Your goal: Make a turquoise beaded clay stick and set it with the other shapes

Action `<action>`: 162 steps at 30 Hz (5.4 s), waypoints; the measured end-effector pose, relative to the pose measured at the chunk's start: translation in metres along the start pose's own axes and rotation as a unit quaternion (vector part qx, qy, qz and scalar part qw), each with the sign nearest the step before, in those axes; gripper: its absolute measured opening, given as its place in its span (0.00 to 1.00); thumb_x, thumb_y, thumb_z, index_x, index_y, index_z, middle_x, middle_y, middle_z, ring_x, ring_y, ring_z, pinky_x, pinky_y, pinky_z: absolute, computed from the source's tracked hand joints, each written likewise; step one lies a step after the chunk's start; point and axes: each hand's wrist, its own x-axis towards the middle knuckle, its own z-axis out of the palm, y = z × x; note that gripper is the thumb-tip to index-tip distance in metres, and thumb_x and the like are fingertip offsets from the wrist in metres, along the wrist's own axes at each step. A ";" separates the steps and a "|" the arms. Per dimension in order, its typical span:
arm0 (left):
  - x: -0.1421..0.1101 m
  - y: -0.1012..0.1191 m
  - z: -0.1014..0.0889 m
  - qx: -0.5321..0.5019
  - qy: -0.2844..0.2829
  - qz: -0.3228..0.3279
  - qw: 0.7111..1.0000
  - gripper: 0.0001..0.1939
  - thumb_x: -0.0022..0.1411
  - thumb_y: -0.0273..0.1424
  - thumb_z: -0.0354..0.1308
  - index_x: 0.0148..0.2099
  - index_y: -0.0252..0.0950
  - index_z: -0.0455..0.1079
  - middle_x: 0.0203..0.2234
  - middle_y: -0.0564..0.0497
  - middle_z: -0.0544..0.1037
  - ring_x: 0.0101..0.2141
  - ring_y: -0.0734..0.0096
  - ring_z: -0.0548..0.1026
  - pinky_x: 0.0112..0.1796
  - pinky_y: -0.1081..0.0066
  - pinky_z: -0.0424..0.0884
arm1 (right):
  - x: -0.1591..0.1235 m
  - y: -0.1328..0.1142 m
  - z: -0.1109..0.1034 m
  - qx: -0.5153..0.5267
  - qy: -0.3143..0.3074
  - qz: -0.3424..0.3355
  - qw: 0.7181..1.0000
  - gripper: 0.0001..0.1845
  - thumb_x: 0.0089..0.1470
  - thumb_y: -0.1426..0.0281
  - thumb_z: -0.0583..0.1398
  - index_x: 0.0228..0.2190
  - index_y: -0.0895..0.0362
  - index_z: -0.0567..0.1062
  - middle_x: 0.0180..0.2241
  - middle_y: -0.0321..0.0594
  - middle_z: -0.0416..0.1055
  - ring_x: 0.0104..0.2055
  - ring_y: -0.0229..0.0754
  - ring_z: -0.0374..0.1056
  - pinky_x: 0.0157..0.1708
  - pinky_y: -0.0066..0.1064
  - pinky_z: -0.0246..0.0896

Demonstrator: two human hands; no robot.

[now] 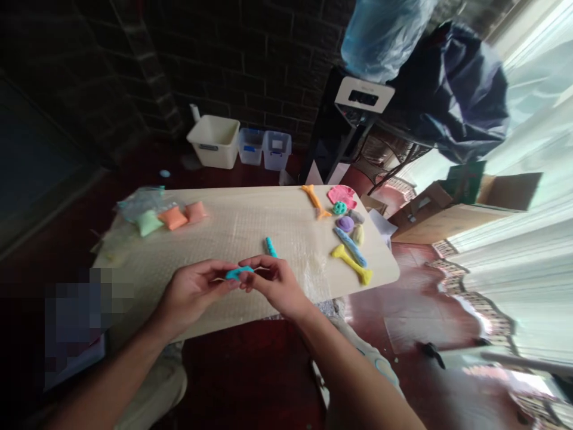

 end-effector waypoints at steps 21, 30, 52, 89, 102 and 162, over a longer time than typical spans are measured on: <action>0.002 -0.006 0.000 0.057 -0.003 0.009 0.998 0.16 0.66 0.43 0.68 0.43 0.34 0.78 0.29 0.49 0.82 0.30 0.68 0.80 0.35 0.70 0.77 | -0.002 0.012 -0.007 -0.064 -0.003 -0.058 0.996 0.21 0.53 0.63 0.75 0.47 0.54 0.82 0.38 0.41 0.81 0.38 0.41 0.77 0.41 0.36 0.74; 0.005 -0.006 0.009 0.019 -0.023 -0.032 0.999 0.20 0.62 0.43 0.70 0.46 0.32 0.78 0.34 0.44 0.85 0.32 0.66 0.82 0.36 0.68 0.78 | -0.011 0.007 -0.012 -0.249 -0.001 -0.093 0.964 0.16 0.60 0.58 0.69 0.42 0.58 0.83 0.35 0.45 0.81 0.37 0.44 0.78 0.38 0.35 0.74; 0.006 -0.003 0.010 0.033 -0.047 -0.031 0.998 0.18 0.67 0.43 0.66 0.44 0.31 0.78 0.31 0.45 0.83 0.30 0.67 0.80 0.35 0.69 0.78 | -0.014 -0.004 -0.010 -0.416 0.002 -0.238 0.877 0.10 0.63 0.67 0.66 0.46 0.54 0.81 0.37 0.44 0.79 0.36 0.43 0.76 0.37 0.36 0.72; 0.008 -0.001 0.013 -0.047 -0.072 -0.094 0.992 0.16 0.62 0.40 0.70 0.44 0.32 0.78 0.33 0.47 0.83 0.32 0.68 0.79 0.37 0.68 0.77 | -0.014 -0.008 -0.006 -0.403 0.013 -0.233 0.885 0.10 0.56 0.70 0.67 0.41 0.54 0.79 0.37 0.43 0.77 0.37 0.44 0.74 0.38 0.34 0.70; 0.008 0.003 0.014 -0.065 -0.073 -0.106 0.990 0.20 0.62 0.46 0.69 0.39 0.32 0.76 0.29 0.48 0.81 0.31 0.68 0.77 0.35 0.67 0.76 | -0.015 -0.005 -0.010 -0.433 0.018 -0.250 0.866 0.09 0.57 0.68 0.69 0.41 0.57 0.82 0.33 0.42 0.79 0.33 0.40 0.75 0.35 0.30 0.70; 0.007 0.008 0.013 -0.116 -0.074 -0.115 0.984 0.13 0.59 0.36 0.72 0.38 0.33 0.75 0.30 0.50 0.81 0.32 0.69 0.78 0.39 0.66 0.76 | -0.014 -0.007 -0.013 -0.356 0.017 -0.176 0.917 0.07 0.60 0.67 0.68 0.40 0.55 0.84 0.33 0.41 0.83 0.33 0.39 0.77 0.35 0.29 0.68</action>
